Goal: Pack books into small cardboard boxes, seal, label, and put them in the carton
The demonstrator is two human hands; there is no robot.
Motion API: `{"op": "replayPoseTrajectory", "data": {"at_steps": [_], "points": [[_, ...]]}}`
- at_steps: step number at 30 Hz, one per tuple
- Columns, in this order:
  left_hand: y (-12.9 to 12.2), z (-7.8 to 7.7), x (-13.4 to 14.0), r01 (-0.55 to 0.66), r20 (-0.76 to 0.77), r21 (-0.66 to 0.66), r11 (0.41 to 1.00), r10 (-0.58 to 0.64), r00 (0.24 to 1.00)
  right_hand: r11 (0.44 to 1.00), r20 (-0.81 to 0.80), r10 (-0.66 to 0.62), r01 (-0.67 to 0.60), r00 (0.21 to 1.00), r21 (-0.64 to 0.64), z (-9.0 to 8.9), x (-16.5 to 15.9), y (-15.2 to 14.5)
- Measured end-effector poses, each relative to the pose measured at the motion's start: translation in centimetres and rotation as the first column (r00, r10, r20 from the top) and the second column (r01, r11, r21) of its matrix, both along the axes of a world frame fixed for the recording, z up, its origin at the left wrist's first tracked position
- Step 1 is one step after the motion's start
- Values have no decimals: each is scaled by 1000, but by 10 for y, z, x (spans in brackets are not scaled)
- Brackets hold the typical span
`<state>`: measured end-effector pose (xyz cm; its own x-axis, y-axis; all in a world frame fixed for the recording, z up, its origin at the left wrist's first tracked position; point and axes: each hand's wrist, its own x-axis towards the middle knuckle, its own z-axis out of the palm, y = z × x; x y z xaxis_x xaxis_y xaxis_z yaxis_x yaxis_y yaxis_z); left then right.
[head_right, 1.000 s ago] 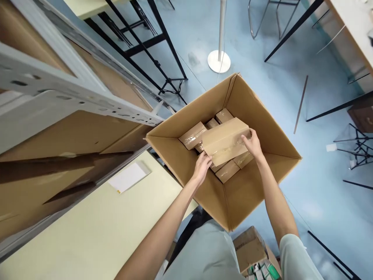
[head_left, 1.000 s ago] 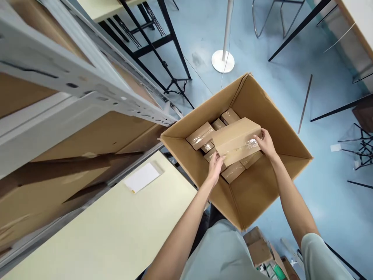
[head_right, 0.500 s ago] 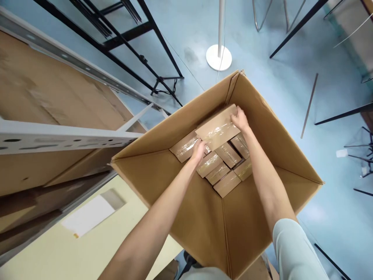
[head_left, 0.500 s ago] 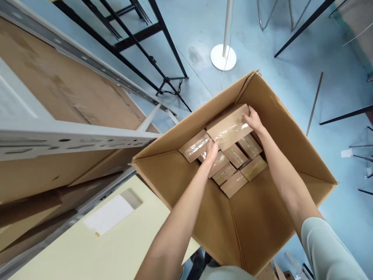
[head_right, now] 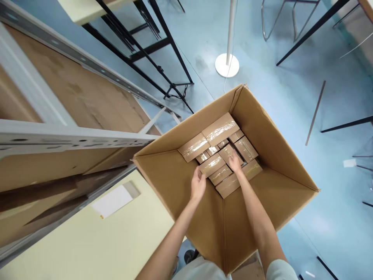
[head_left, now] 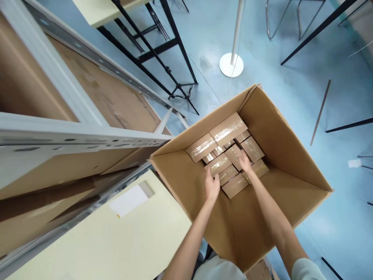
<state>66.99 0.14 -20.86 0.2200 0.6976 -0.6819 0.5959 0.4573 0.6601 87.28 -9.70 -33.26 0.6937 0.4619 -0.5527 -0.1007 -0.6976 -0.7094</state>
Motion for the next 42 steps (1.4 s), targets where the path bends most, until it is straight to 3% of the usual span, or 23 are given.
{"op": "replayPoseTrajectory", "data": {"at_steps": [2,6,11,16,22,28,32,36,39,42], "points": [[-25,8,-23,7,-18,-55,998,-8,1000,998,-121,-53,47,991,-50,7,-35,-27],[-64,22,-67,-6,23,-147,989,10,1000,998,-205,-57,47,977,-51,37,-97,-59],[-79,42,-97,-87,129,-182,980,111,985,996,-294,-59,74,954,41,76,-147,-79],[-79,73,-96,-162,218,-161,974,195,956,984,-293,-68,112,954,136,112,-159,-88],[-89,125,-94,-194,350,-96,976,216,911,960,-238,-10,76,971,271,171,-156,-85],[-104,175,-129,-154,446,-5,988,140,884,916,-188,77,5,979,402,236,-174,-79],[-113,206,-181,-207,498,97,973,133,857,868,-116,177,-100,977,486,290,-209,-70],[-137,239,-262,-361,579,152,920,213,787,797,-48,323,-244,945,553,345,-276,-60],[-172,261,-340,-520,627,178,835,311,714,703,22,480,-400,877,587,381,-348,-61],[-222,274,-424,-705,671,151,693,452,588,562,79,668,-571,740,598,406,-432,-75]]}}
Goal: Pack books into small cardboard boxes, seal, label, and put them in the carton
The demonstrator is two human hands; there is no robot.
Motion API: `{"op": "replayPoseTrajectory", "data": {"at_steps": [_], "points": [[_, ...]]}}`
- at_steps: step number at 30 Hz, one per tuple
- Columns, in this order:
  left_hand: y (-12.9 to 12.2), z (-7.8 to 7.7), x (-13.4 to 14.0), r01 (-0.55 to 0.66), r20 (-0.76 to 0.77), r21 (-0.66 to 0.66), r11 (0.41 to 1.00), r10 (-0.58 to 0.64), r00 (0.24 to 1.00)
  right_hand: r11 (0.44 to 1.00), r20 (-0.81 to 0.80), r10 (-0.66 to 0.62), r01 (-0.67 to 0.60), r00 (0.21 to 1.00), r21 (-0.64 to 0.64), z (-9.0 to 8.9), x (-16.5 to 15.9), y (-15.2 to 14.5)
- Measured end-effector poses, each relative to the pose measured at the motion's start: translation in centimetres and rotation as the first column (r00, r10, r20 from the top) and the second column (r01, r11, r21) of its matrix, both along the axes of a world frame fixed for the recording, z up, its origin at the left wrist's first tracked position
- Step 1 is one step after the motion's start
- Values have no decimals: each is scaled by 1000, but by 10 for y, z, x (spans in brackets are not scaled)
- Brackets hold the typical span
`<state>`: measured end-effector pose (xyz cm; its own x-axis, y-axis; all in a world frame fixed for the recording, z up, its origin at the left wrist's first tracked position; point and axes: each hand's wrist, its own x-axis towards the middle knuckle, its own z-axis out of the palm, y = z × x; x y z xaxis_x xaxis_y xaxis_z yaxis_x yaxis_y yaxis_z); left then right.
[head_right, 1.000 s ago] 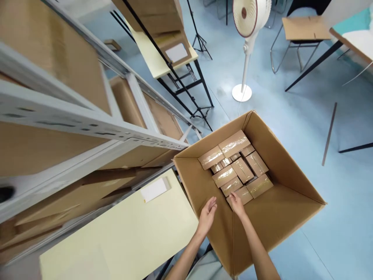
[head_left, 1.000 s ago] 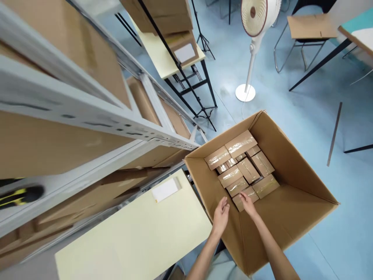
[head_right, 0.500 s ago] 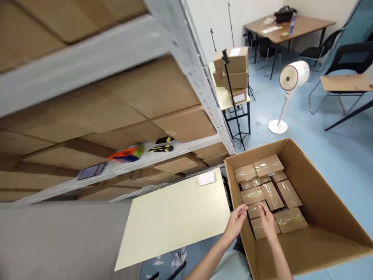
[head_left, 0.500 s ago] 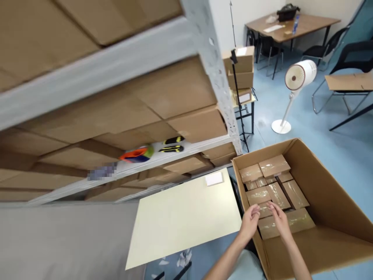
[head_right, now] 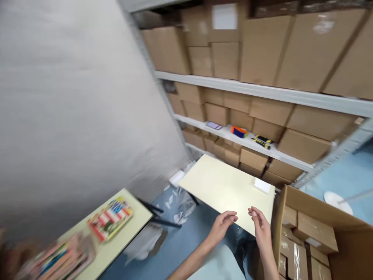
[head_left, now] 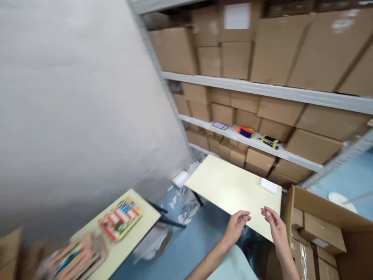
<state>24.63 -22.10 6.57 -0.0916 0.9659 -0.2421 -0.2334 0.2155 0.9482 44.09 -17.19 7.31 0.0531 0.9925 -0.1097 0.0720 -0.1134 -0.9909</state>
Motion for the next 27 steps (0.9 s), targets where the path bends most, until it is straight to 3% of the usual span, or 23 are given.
{"op": "replayPoseTrajectory", "data": {"at_steps": [2,5,9,12,17,21,24,27], "points": [[-39,6,-53,-167,38,5,986,167,985,984,28,175,-175,984,10,9,-56,-15],[-98,16,-126,-409,62,31,912,407,912,917,78,397,-399,915,15,14,-138,-41],[-174,34,-208,-659,106,83,747,651,752,788,101,609,-615,786,33,16,-244,-78],[-232,48,-254,-797,141,102,596,784,604,650,104,753,-759,650,38,20,-318,-109],[-316,60,-292,-949,154,76,307,936,316,367,128,921,-929,369,42,34,-417,-155],[-359,59,-304,-995,141,20,94,985,96,199,104,973,-978,204,57,38,-481,-177],[-378,60,-311,-1000,116,8,-18,993,-17,83,87,992,-995,88,52,35,-522,-191],[-390,65,-320,-996,61,21,-92,994,-91,-29,76,997,-999,-27,33,33,-556,-207]]}}
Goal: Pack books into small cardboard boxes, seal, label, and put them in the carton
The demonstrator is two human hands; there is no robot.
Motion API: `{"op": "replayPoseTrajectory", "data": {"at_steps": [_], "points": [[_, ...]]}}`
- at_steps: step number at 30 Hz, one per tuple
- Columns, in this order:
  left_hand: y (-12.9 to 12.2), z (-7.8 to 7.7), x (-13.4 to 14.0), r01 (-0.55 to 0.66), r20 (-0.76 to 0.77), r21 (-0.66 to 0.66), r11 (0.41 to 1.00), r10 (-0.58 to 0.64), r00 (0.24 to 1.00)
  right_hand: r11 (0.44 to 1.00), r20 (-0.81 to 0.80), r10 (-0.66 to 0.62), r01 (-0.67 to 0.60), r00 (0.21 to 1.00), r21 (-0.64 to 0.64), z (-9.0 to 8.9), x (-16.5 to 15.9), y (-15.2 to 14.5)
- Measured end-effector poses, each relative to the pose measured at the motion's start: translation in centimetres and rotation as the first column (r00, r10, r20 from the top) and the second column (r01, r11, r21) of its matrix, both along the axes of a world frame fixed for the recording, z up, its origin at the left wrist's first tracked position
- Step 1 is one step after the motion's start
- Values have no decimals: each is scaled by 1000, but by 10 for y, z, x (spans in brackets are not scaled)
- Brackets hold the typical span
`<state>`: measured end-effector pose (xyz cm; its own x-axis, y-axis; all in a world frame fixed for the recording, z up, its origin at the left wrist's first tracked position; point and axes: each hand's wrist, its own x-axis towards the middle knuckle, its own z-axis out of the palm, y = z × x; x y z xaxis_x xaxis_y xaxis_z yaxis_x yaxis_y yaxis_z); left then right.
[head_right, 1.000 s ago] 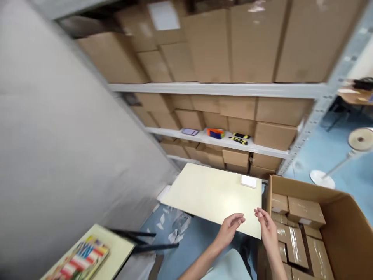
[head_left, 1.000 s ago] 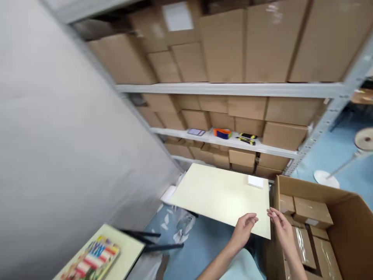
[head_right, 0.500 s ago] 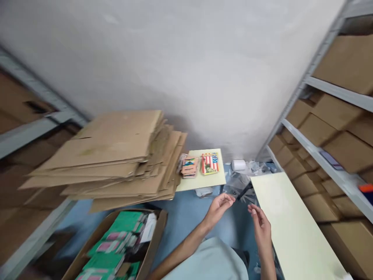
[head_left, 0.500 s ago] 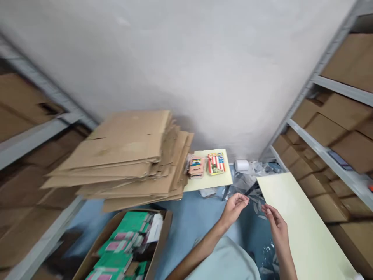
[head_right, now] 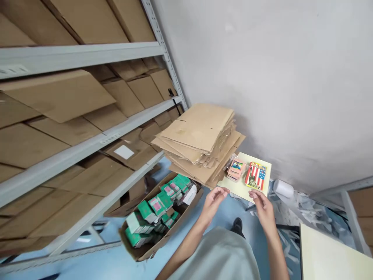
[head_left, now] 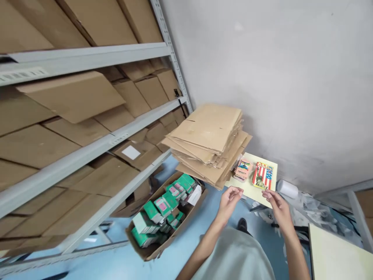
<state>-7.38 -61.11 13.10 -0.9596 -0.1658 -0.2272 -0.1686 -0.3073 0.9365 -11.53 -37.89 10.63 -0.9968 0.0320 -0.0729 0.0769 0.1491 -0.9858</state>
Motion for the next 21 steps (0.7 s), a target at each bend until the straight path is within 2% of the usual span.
{"op": "replayPoseTrajectory", "data": {"at_steps": [3,6,9,12,15,21], "points": [[-1,4,-15,-46,10,-79,996,46,999,996,-5,83,-83,997,-27,0,-26,-15],[10,1,-35,-50,33,-108,993,53,998,988,-3,140,-140,990,-66,0,-45,-22],[27,-7,-57,-6,65,-113,994,13,998,979,32,178,-174,984,-103,-2,-57,-15],[45,-18,-77,24,102,-148,989,-9,995,975,77,200,-191,977,-111,-8,-66,6],[60,-34,-98,43,154,-175,984,-16,988,981,133,178,-166,975,-100,-25,-75,35],[80,-66,-123,119,250,-152,981,-79,965,993,229,100,-83,968,-80,-73,-93,77]]}}
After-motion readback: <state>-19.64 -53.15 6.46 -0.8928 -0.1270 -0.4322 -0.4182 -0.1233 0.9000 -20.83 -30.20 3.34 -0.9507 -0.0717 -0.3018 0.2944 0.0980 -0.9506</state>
